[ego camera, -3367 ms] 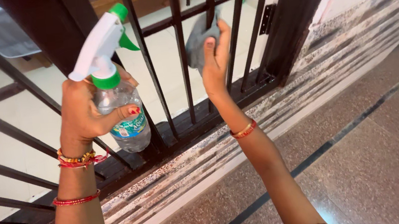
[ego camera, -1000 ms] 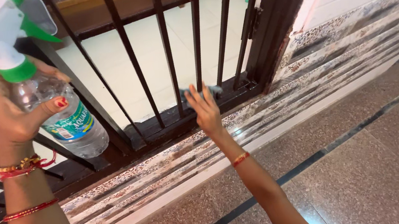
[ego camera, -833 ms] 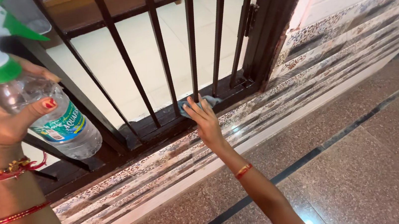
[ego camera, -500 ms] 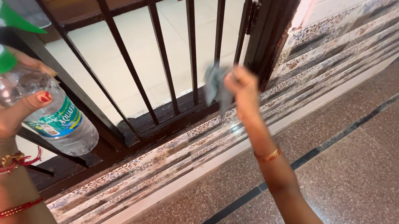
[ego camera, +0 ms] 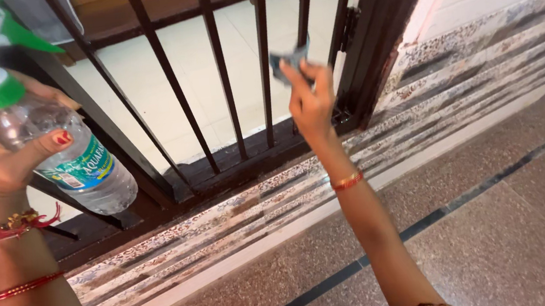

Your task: The person cleans the metal grills of a window using a spray bottle and a cloth, wiping both the bars and the frame.

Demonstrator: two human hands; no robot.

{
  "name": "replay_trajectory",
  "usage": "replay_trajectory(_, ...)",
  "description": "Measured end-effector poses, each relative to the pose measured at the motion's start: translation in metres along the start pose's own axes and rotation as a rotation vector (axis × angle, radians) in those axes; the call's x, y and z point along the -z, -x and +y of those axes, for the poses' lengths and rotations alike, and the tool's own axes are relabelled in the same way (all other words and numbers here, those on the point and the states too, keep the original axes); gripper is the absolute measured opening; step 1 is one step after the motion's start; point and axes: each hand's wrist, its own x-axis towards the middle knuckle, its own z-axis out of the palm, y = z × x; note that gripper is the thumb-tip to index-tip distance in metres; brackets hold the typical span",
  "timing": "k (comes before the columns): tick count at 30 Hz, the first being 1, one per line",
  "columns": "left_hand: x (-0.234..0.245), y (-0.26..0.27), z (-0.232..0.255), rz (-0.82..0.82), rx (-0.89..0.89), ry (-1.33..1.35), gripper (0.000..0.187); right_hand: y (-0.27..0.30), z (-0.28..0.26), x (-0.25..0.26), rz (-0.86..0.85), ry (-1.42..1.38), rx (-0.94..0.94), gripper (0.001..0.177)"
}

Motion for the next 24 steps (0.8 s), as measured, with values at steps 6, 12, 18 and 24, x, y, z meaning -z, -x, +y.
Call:
replay_trajectory(6,-0.003,-0.004,0.006,0.002,-0.045,-0.078,0.061,0.087,-0.012,0.016,-0.173,-0.038,-0.172,0.050)
replay_trajectory(12,-0.008,0.001,0.002,0.026,-0.074,-0.018,0.059,0.126,-0.025,0.028,-0.336,-0.019,-0.266,0.053)
replay_trajectory(18,-0.018,0.015,-0.024,0.090,-0.151,-0.014,0.066,0.133,-0.035,0.043,-0.349,-0.134,-0.351,0.052)
replay_trajectory(24,-0.047,0.037,-0.064,0.139,-0.232,0.012,0.090,0.138,-0.042,0.067,-0.393,-0.179,-0.394,0.051)
